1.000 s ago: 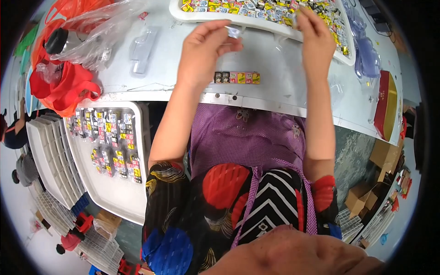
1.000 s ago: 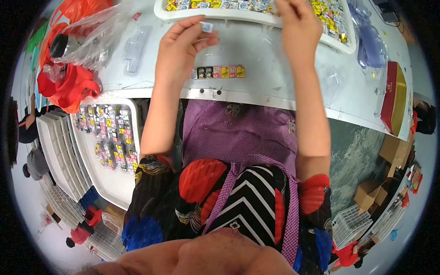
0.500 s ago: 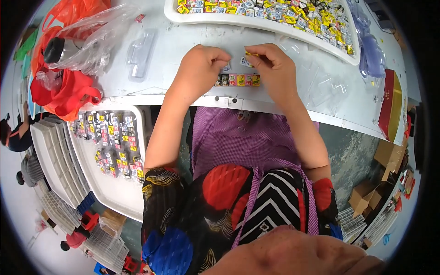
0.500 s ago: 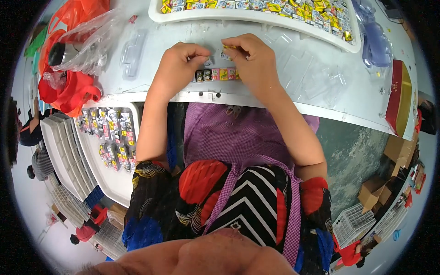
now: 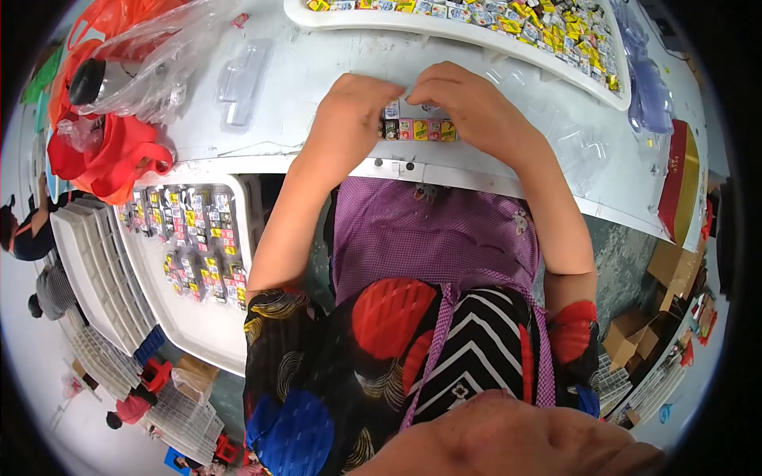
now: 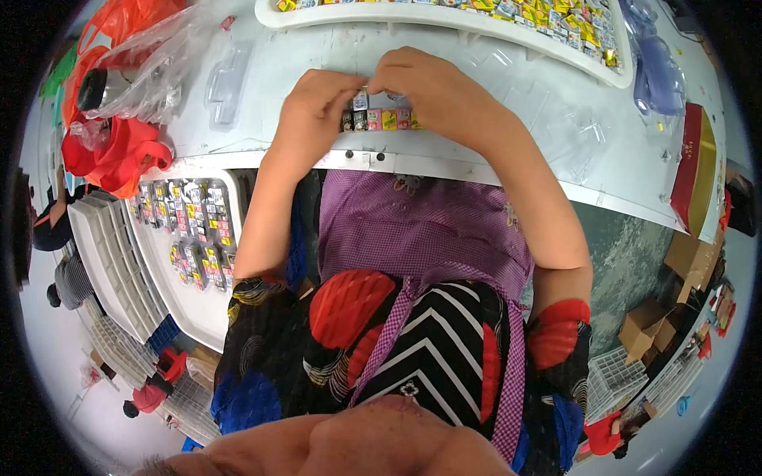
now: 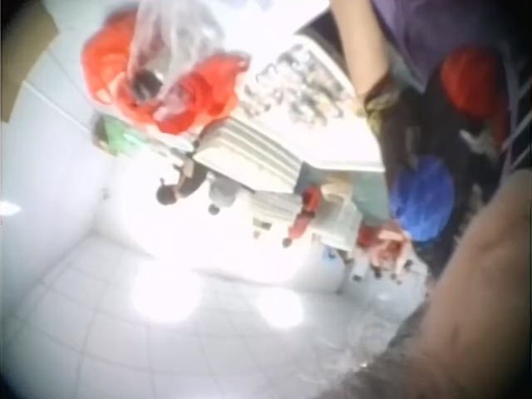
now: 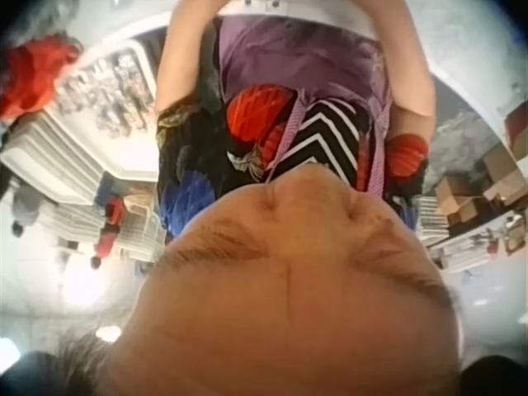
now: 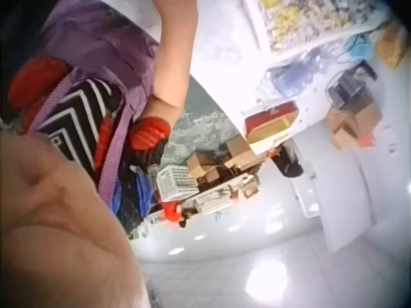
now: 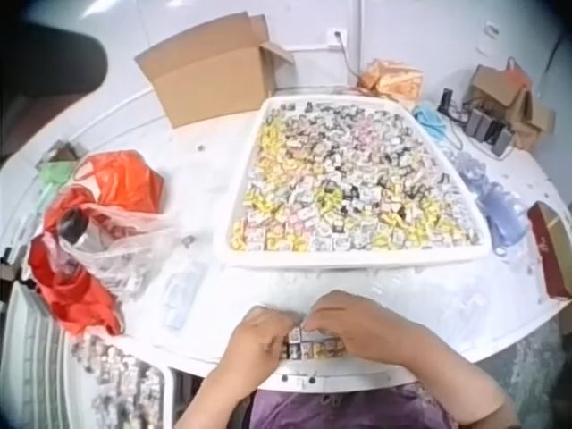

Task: Sorting small colorful miniature toy items from a large tray and placing them into plastic packaging slots.

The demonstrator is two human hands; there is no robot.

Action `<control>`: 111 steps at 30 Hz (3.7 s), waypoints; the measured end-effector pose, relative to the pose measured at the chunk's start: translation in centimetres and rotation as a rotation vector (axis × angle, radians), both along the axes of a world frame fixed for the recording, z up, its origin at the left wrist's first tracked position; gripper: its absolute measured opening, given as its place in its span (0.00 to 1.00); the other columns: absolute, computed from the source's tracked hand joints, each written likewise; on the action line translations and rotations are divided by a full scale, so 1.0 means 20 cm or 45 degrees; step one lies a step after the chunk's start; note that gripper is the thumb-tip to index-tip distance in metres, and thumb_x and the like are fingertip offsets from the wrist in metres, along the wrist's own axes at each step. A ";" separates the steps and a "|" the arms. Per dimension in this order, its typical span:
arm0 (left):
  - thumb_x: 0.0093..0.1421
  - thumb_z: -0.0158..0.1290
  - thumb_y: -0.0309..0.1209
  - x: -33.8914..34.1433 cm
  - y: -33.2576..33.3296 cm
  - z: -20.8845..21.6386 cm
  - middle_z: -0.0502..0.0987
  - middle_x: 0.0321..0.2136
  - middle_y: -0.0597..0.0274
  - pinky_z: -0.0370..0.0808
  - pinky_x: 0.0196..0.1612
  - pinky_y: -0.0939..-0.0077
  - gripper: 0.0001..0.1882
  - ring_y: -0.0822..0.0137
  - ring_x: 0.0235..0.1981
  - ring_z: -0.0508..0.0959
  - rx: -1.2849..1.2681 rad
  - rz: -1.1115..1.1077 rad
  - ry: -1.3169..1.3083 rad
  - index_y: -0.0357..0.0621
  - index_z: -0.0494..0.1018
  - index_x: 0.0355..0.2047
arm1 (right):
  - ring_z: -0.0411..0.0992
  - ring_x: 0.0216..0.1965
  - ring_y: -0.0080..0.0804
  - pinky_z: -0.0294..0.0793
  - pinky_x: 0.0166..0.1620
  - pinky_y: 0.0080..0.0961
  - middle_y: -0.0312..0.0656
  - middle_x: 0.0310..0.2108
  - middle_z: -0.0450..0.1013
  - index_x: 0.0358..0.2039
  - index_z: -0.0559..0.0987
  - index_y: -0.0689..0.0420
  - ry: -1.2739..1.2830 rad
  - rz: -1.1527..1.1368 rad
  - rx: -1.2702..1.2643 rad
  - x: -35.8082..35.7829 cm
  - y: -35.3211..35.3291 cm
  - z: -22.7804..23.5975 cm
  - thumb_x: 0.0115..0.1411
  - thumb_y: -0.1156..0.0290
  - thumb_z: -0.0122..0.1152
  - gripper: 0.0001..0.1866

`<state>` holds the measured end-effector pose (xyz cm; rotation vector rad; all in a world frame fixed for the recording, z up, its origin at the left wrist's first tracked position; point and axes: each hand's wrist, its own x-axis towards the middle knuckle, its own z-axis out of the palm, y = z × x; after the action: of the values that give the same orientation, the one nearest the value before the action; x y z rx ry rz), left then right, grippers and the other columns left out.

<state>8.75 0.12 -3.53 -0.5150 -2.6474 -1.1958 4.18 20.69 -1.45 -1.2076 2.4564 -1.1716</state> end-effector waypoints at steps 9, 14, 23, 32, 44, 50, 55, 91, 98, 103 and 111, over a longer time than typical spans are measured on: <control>0.57 0.51 0.20 0.09 -0.04 0.03 0.77 0.37 0.55 0.72 0.44 0.68 0.11 0.56 0.39 0.75 0.279 0.129 -0.234 0.41 0.76 0.41 | 0.71 0.42 0.41 0.71 0.46 0.29 0.41 0.38 0.73 0.36 0.78 0.59 0.281 0.272 0.136 -0.07 -0.02 -0.07 0.48 0.83 0.53 0.13; 0.55 0.53 0.20 0.10 -0.04 0.01 0.77 0.40 0.56 0.70 0.47 0.68 0.12 0.56 0.44 0.73 0.084 0.021 -0.048 0.40 0.76 0.40 | 0.71 0.38 0.40 0.72 0.44 0.27 0.40 0.35 0.73 0.35 0.78 0.60 0.106 -0.038 -0.100 -0.02 -0.01 -0.09 0.51 0.83 0.56 0.10; 0.50 0.53 0.18 0.11 0.01 -0.02 0.75 0.43 0.58 0.67 0.51 0.64 0.11 0.54 0.47 0.71 -0.139 -0.068 0.137 0.38 0.77 0.36 | 0.70 0.37 0.39 0.71 0.41 0.28 0.41 0.33 0.71 0.34 0.78 0.62 -0.030 -0.082 -0.056 -0.01 -0.04 -0.11 0.53 0.82 0.55 0.08; 0.52 0.54 0.18 0.12 0.01 -0.06 0.75 0.43 0.55 0.67 0.52 0.64 0.14 0.54 0.48 0.71 0.042 -0.024 0.051 0.39 0.74 0.40 | 0.67 0.39 0.39 0.69 0.45 0.30 0.40 0.32 0.71 0.31 0.76 0.62 0.139 0.011 0.089 0.00 -0.08 -0.07 0.49 0.80 0.53 0.08; 0.59 0.53 0.34 0.19 -0.13 -0.03 0.65 0.58 0.51 0.56 0.63 0.57 0.26 0.51 0.61 0.62 -0.055 -0.020 -0.108 0.42 0.64 0.57 | 0.60 0.59 0.45 0.57 0.62 0.41 0.44 0.57 0.64 0.53 0.70 0.58 0.388 -0.170 0.159 0.24 -0.04 -0.11 0.52 0.66 0.60 0.27; 0.54 0.55 0.46 0.28 -0.07 0.02 0.64 0.60 0.53 0.46 0.67 0.53 0.35 0.55 0.65 0.55 -0.783 -0.012 0.011 0.44 0.63 0.59 | 0.49 0.66 0.50 0.48 0.66 0.46 0.47 0.64 0.54 0.61 0.61 0.59 0.412 -0.107 0.340 0.36 -0.09 -0.14 0.52 0.49 0.55 0.40; 0.54 0.54 0.49 0.27 -0.06 0.01 0.62 0.61 0.55 0.47 0.66 0.50 0.36 0.54 0.66 0.54 -0.988 0.010 0.059 0.45 0.63 0.59 | 0.49 0.66 0.49 0.47 0.67 0.46 0.47 0.64 0.54 0.61 0.61 0.59 0.441 -0.113 0.346 0.36 -0.09 -0.16 0.51 0.48 0.56 0.41; 0.54 0.52 0.27 -0.08 0.00 0.03 0.75 0.30 0.49 0.72 0.39 0.63 0.05 0.50 0.33 0.76 -0.073 0.154 -0.415 0.38 0.75 0.28 | 0.48 0.67 0.46 0.41 0.68 0.45 0.50 0.64 0.54 0.61 0.62 0.57 0.453 -0.099 0.268 0.32 -0.06 -0.16 0.54 0.42 0.49 0.40; 0.55 0.52 0.30 -0.05 -0.20 0.03 0.76 0.23 0.51 0.71 0.32 0.68 0.08 0.58 0.25 0.76 -0.003 0.309 -0.575 0.36 0.74 0.28 | 0.55 0.64 0.42 0.45 0.67 0.49 0.43 0.59 0.63 0.58 0.66 0.55 0.513 -0.307 0.133 0.31 0.09 -0.10 0.54 0.54 0.58 0.33; 0.56 0.52 0.30 0.05 -0.42 0.01 0.75 0.21 0.53 0.71 0.29 0.70 0.09 0.66 0.23 0.75 0.029 0.550 -0.485 0.34 0.73 0.30 | 0.65 0.54 0.40 0.54 0.63 0.48 0.40 0.49 0.72 0.46 0.74 0.56 0.496 -0.546 0.378 0.30 0.25 -0.05 0.51 0.65 0.64 0.22; 0.59 0.53 0.31 0.12 -0.37 0.12 0.76 0.22 0.50 0.71 0.27 0.69 0.09 0.59 0.21 0.75 -0.363 0.910 -0.358 0.37 0.74 0.34 | 0.68 0.45 0.37 0.58 0.58 0.47 0.38 0.37 0.70 0.35 0.75 0.56 0.636 -0.483 0.417 0.34 0.18 -0.16 0.46 0.64 0.66 0.17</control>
<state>11.20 -7.26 -1.07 0.5764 -2.8347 -0.7072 10.90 24.34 -4.71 -1.0623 3.1945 -0.5235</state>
